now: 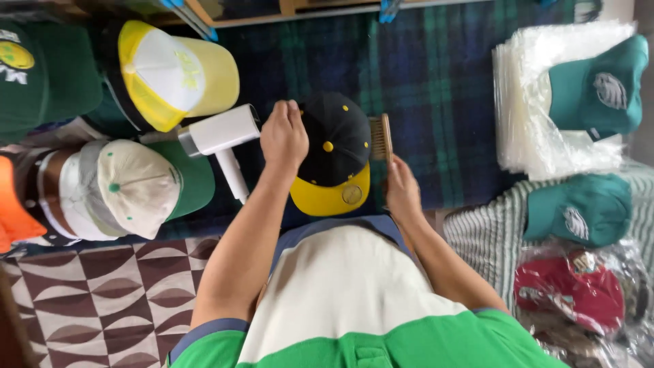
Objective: A person uses a wooden brush to clean a yellow and black baseball cap on a workbench.
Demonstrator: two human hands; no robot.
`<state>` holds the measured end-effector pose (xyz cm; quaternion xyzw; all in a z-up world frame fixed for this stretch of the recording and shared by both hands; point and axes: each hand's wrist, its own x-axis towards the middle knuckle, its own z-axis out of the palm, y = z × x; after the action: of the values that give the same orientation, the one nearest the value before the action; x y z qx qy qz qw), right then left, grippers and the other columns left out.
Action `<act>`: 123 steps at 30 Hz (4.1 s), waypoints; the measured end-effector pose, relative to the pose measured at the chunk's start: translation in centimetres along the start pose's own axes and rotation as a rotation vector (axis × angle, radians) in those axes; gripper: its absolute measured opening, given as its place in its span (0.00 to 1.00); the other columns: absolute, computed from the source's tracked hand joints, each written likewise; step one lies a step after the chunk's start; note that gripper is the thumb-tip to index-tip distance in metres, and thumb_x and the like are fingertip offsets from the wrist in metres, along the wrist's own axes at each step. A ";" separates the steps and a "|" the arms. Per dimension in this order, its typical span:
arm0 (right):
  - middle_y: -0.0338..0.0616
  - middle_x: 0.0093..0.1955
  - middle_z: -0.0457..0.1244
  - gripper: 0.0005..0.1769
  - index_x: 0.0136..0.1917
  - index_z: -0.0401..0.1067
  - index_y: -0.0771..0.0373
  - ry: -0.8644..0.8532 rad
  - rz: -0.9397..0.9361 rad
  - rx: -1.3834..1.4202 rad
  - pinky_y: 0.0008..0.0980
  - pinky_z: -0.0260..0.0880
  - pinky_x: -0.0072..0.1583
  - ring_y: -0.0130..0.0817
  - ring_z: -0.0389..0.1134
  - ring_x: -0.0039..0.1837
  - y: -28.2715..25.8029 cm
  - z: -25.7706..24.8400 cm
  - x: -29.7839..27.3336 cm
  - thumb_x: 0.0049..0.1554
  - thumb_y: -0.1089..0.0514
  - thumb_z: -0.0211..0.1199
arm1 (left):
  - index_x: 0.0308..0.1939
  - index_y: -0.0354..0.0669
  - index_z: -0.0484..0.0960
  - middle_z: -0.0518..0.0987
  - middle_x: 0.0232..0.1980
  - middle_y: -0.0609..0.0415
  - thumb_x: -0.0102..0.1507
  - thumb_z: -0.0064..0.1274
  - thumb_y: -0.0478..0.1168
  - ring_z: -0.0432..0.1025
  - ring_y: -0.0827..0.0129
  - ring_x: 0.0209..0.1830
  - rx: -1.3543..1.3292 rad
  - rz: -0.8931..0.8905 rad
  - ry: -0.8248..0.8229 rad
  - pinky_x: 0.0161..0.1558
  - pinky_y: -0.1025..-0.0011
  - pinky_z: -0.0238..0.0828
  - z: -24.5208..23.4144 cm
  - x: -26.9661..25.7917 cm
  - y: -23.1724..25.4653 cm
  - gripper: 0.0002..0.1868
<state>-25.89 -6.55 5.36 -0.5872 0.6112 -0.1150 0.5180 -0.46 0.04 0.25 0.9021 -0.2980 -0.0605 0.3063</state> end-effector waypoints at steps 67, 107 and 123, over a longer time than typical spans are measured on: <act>0.43 0.48 0.64 0.16 0.59 0.76 0.55 0.096 -1.065 -0.878 0.43 0.53 0.49 0.45 0.63 0.46 7.9 -10.4 8.0 0.69 0.43 0.61 | 0.39 0.48 0.78 0.83 0.31 0.54 0.68 0.22 0.65 0.78 0.54 0.31 -0.233 -0.115 -0.220 0.29 0.58 0.71 -3.4 1.3 2.8 0.34; 0.39 0.49 0.61 0.07 0.50 0.80 0.60 0.168 -1.341 -0.231 0.42 0.61 0.57 0.49 0.64 0.60 -3.9 5.3 1.7 0.56 0.61 0.68 | 0.57 0.57 0.82 0.81 0.34 0.52 0.72 0.40 0.60 0.79 0.49 0.35 0.091 0.429 -0.453 0.36 0.54 0.76 -10.4 3.5 1.2 0.21; 0.42 0.48 0.60 0.04 0.48 0.79 0.61 0.155 -1.373 -0.236 0.43 0.61 0.57 0.48 0.64 0.59 -4.1 5.1 2.4 0.58 0.62 0.66 | 0.46 0.47 0.86 0.84 0.38 0.47 0.70 0.40 0.59 0.80 0.49 0.42 0.449 0.143 -0.822 0.44 0.48 0.76 -3.5 14.0 -1.4 0.25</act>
<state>-18.93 -7.33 5.00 -0.8830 0.1457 -0.3906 0.2157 12.67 -5.29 3.31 0.8246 -0.4615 -0.3252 -0.0363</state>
